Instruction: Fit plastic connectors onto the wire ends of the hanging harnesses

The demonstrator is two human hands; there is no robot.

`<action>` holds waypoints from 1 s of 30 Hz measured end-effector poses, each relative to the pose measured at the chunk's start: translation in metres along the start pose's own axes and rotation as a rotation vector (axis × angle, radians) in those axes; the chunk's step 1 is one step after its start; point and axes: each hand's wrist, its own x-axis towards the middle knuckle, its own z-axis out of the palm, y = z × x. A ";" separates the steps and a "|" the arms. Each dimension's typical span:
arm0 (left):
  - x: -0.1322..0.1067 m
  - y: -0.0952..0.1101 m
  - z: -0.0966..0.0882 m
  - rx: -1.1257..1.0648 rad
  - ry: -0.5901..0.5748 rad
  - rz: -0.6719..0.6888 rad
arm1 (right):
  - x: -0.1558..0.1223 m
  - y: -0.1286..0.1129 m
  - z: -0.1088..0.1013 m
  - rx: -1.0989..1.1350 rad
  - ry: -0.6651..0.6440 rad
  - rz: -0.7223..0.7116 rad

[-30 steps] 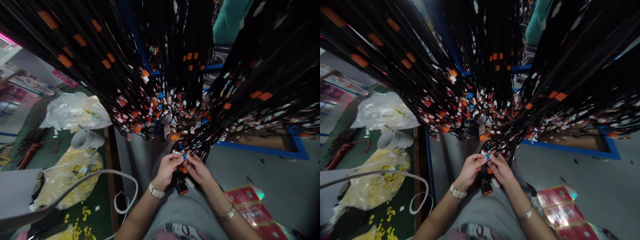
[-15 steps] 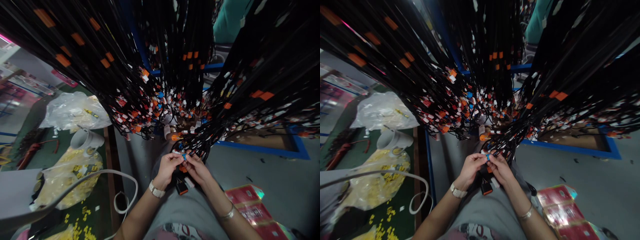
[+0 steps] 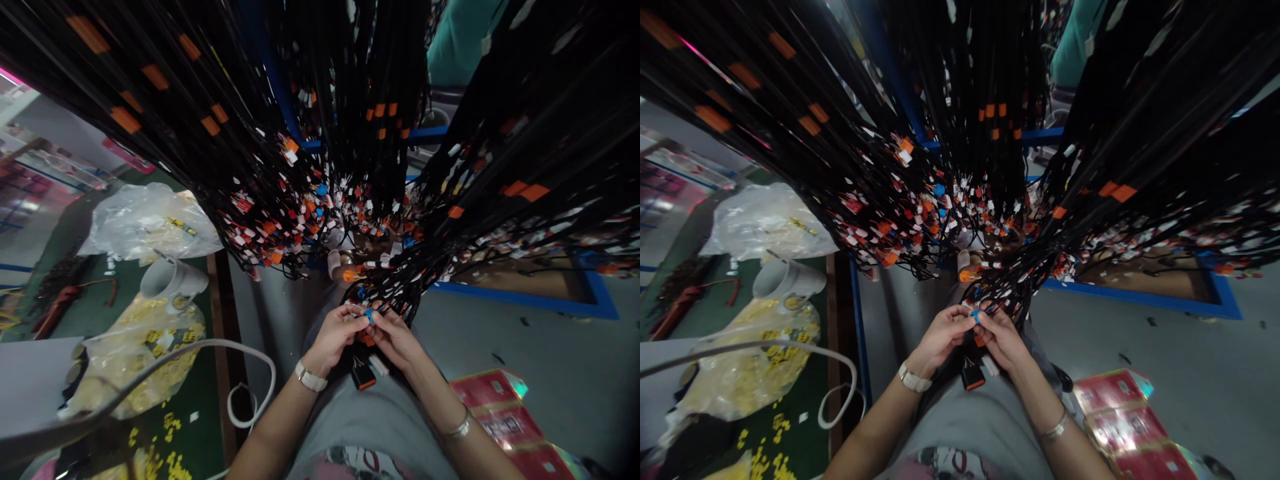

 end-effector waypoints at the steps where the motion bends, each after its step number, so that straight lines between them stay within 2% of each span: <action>1: 0.000 0.000 -0.001 -0.013 -0.032 -0.009 | 0.000 0.000 -0.001 -0.003 -0.005 0.007; 6: 0.000 0.001 -0.002 0.035 -0.167 0.019 | -0.001 -0.003 -0.003 -0.050 -0.014 0.025; 15: 0.007 0.001 -0.008 0.342 -0.172 0.240 | -0.004 -0.010 -0.003 -0.098 -0.068 0.055; 30: 0.014 0.005 -0.008 0.355 -0.217 0.207 | -0.004 -0.014 -0.004 -0.129 -0.059 0.062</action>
